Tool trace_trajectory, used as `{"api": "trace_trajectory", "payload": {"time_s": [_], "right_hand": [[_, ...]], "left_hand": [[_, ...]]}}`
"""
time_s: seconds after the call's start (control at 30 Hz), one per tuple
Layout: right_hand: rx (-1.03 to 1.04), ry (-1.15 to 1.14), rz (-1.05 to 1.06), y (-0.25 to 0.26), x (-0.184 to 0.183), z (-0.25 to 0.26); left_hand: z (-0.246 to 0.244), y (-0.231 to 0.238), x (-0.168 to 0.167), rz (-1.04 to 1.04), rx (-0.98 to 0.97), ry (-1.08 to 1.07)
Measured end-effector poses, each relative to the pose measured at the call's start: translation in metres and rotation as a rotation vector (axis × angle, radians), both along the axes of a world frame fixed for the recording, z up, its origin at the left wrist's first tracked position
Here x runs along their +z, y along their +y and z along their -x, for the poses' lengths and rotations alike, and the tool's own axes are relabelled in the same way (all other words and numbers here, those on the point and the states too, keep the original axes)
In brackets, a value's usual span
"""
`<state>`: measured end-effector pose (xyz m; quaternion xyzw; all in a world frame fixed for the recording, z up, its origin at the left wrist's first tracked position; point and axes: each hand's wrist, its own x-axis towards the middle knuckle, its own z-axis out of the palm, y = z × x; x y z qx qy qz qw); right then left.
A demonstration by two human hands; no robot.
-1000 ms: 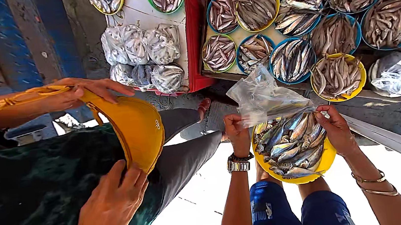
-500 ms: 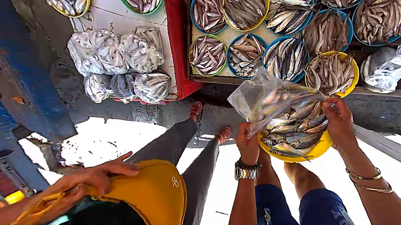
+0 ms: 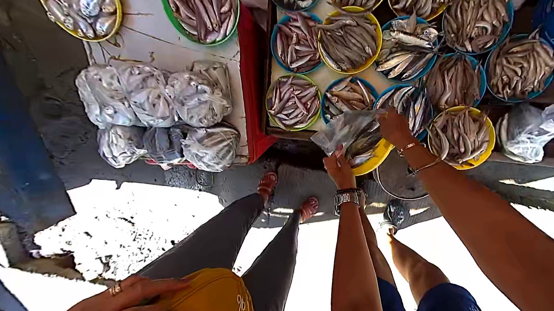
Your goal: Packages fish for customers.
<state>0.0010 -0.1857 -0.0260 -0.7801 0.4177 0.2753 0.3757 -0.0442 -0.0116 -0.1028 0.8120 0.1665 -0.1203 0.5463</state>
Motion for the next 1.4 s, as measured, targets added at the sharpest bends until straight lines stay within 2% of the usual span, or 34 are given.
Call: {"api": "trace_trajectory", "payload": {"time_s": [0.13,0.3,0.37,0.47,0.57,0.63,0.7,0.83,0.9,0.97,1.07,1.17,1.27,1.4], "right_hand": [[0.079,0.118,0.013,-0.009,-0.001,-0.03],[0.331,0.281,0.05,-0.002,0.036,-0.084],[0.396,0.339,0.023,-0.002,0.034,-0.094],[0.436,0.264,-0.038,-0.012,0.034,-0.103],[0.449,0.232,-0.21,-0.051,0.022,-0.089],[0.312,0.066,-0.347,-0.088,-0.005,-0.05],[0.057,-0.021,-0.427,-0.126,-0.023,-0.006],[-0.68,-0.254,-0.338,-0.179,-0.031,0.059],[-0.887,-0.372,-0.333,-0.202,-0.03,0.069],[-1.005,-0.37,-0.31,-0.224,-0.028,0.062],[-1.082,-0.282,-0.232,-0.228,-0.025,0.056],[-1.331,-0.428,-0.119,-0.224,-0.033,0.075],[-1.558,-0.614,-0.005,-0.242,-0.042,0.111],[-1.657,-0.825,0.144,-0.323,-0.059,0.201]], "left_hand": [[-0.006,0.011,0.008,-0.019,-0.037,-0.089],[-0.025,0.018,0.036,0.045,0.024,-0.011],[-0.024,0.024,0.038,0.062,0.027,0.024],[-0.037,0.028,0.044,0.05,-0.012,-0.02],[-0.051,0.026,0.055,0.031,-0.019,-0.046],[-0.063,0.022,0.063,0.022,-0.003,-0.029],[-0.072,0.017,0.069,0.004,0.003,0.005],[-0.079,0.013,0.074,-0.018,0.015,0.044],[-0.08,0.011,0.077,-0.033,0.078,0.158],[-0.079,0.01,0.077,-0.066,0.117,0.262],[-0.072,0.013,0.081,-0.05,0.098,0.334],[-0.065,0.007,0.089,-0.031,0.02,0.186],[-0.071,-0.007,0.104,-0.004,-0.069,0.058],[-0.072,-0.021,0.121,0.096,-0.085,0.014]]}}
